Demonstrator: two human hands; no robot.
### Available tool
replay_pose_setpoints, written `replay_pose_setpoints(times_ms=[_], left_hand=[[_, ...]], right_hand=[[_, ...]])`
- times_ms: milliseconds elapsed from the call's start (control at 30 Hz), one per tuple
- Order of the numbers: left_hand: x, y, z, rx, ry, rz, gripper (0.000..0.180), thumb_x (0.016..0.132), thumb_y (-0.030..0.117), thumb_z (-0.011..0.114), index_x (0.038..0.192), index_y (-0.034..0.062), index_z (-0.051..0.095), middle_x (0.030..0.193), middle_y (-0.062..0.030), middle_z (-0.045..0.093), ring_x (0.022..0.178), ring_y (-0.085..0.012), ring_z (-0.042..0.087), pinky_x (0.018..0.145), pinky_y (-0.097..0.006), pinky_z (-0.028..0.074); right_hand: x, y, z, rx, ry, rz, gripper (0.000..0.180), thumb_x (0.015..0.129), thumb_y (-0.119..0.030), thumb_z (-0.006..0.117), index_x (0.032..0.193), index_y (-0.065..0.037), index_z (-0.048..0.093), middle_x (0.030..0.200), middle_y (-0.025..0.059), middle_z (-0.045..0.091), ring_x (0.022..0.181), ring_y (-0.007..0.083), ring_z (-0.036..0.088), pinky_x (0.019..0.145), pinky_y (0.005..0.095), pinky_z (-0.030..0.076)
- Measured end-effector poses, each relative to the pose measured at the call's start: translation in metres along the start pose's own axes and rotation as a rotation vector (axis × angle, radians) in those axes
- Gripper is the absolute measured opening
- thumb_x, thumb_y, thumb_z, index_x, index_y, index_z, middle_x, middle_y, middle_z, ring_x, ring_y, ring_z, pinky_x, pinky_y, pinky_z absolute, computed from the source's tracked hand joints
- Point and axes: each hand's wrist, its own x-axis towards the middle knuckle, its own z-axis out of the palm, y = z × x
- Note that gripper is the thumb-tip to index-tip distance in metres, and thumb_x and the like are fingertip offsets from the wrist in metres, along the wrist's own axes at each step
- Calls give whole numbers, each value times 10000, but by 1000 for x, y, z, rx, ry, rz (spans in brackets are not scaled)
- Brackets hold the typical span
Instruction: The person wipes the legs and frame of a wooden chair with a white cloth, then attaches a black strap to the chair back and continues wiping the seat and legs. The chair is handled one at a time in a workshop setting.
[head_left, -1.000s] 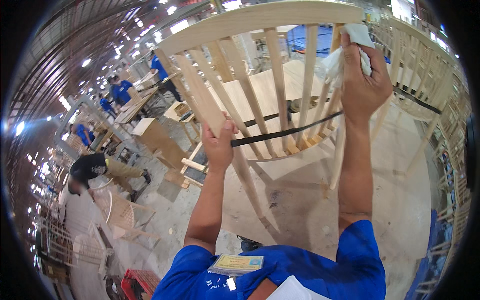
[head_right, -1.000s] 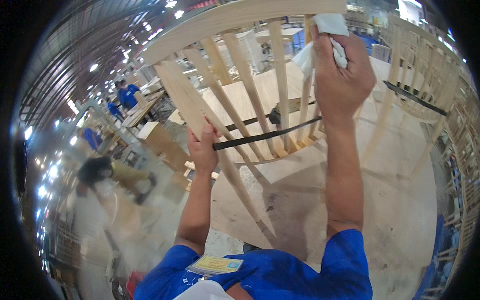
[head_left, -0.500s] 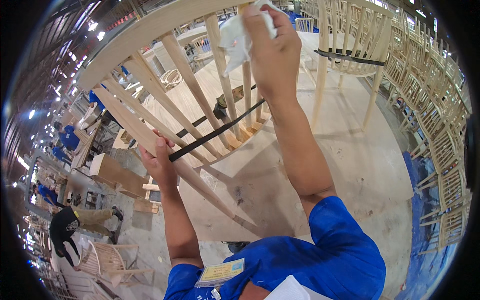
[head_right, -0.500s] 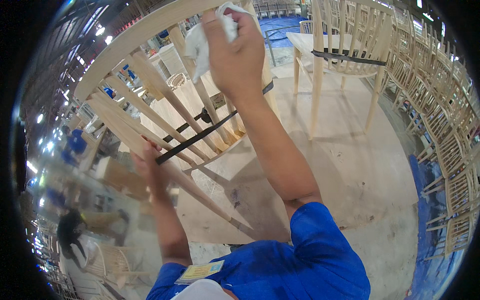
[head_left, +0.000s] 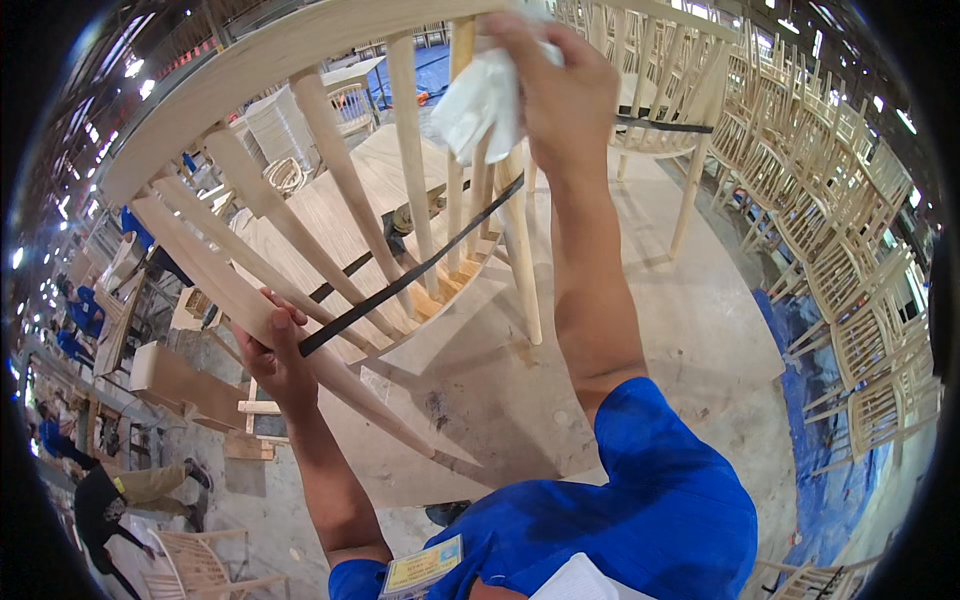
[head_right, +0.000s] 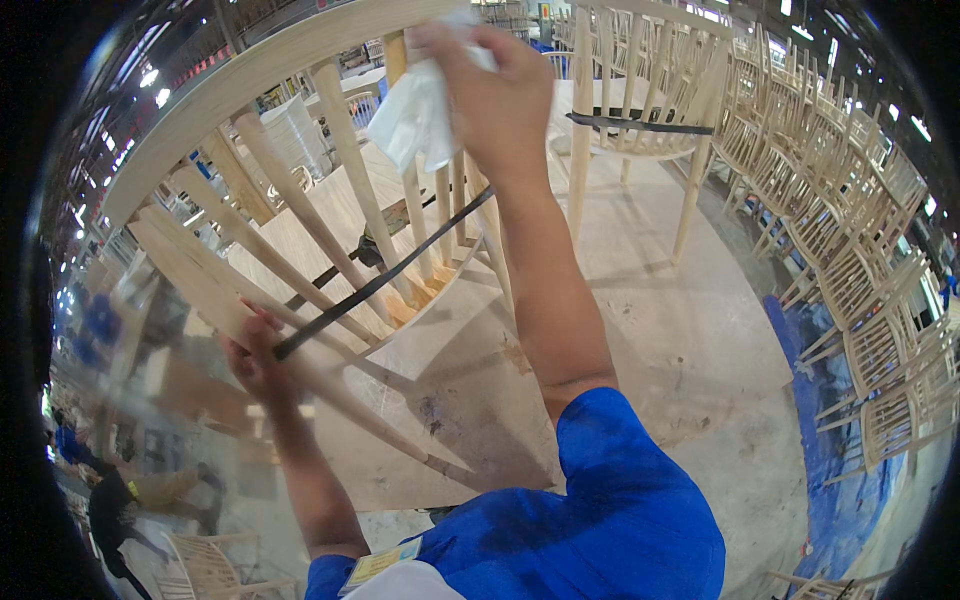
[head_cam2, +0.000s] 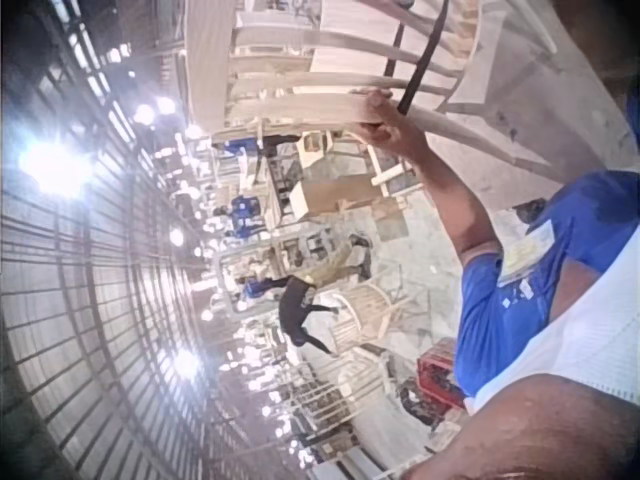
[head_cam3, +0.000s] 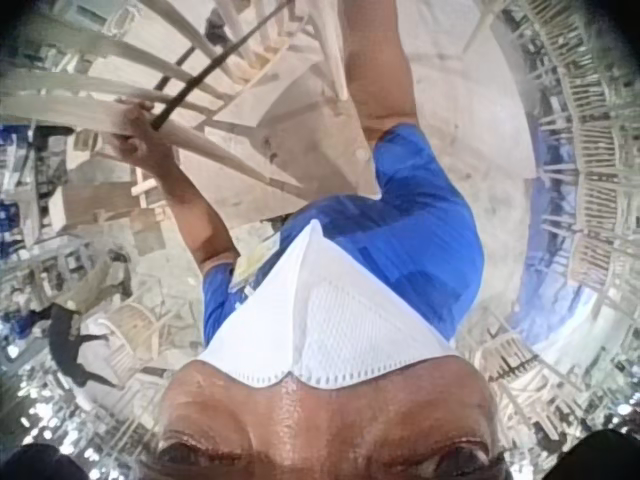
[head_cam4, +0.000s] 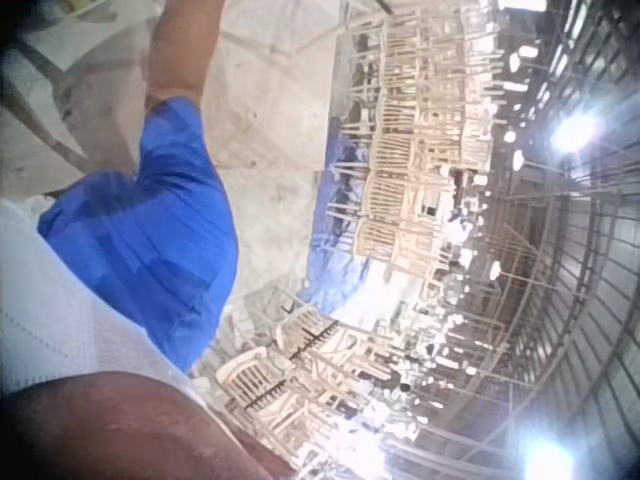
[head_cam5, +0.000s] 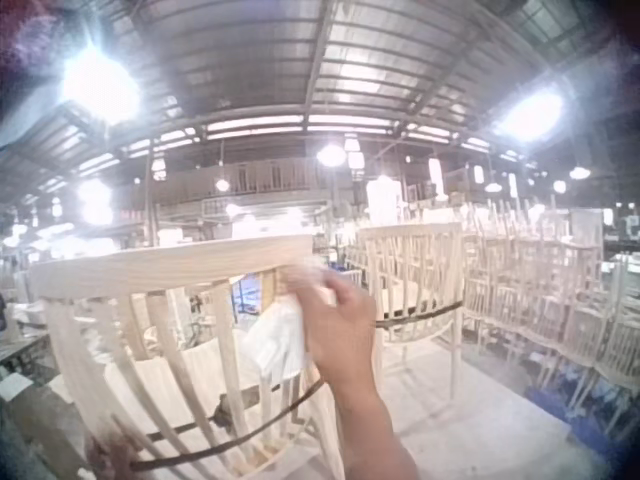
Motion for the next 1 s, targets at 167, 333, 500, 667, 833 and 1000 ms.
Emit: replay_pose_setpoints(times_ms=[167,333,500,667,833,1000], left_hand=[[0,-2,-1,-31,7,-7,358,994,201,679,1250,-10,545,972,-72,616,836,-127,576,798,-282,486],[-1,-4,-5,-72,2,-24,380,985,210,693,1261,-2,541,984,-76,615,847,-133,577,791,-289,490],[0,-3,-5,-57,-22,14,391,985,210,694,1269,-5,535,975,-76,614,846,-133,574,798,-289,493],[1,-5,-2,-111,-45,18,406,990,231,693,1276,-10,534,971,-79,616,873,-134,578,816,-291,497],[0,-4,-5,-80,-14,-10,426,981,236,704,1279,-16,533,988,-74,623,874,-127,592,823,-286,502],[0,-1,-7,-90,-10,-34,449,968,255,724,1275,-14,536,984,-66,632,861,-124,610,829,-284,518]], right_hand=[[-12,30,5,242,163,-61,365,961,-287,730,1043,66,695,900,124,722,738,168,664,699,299,534],[-29,49,8,-225,28,-348,301,912,-243,771,1047,18,707,982,85,716,875,151,648,802,288,512],[13,5,2,-628,-3,-403,215,879,-144,796,1029,-5,730,950,39,739,794,123,643,727,281,518],[22,17,-18,256,42,-105,260,894,-115,792,1092,29,706,989,98,739,848,121,692,751,277,568],[-19,7,28,-547,106,-675,216,878,-37,782,1078,8,711,1070,88,741,965,134,709,825,268,566],[-20,2,31,-120,-56,-377,248,901,-46,760,1130,22,691,1001,40,717,873,108,657,730,251,513]])
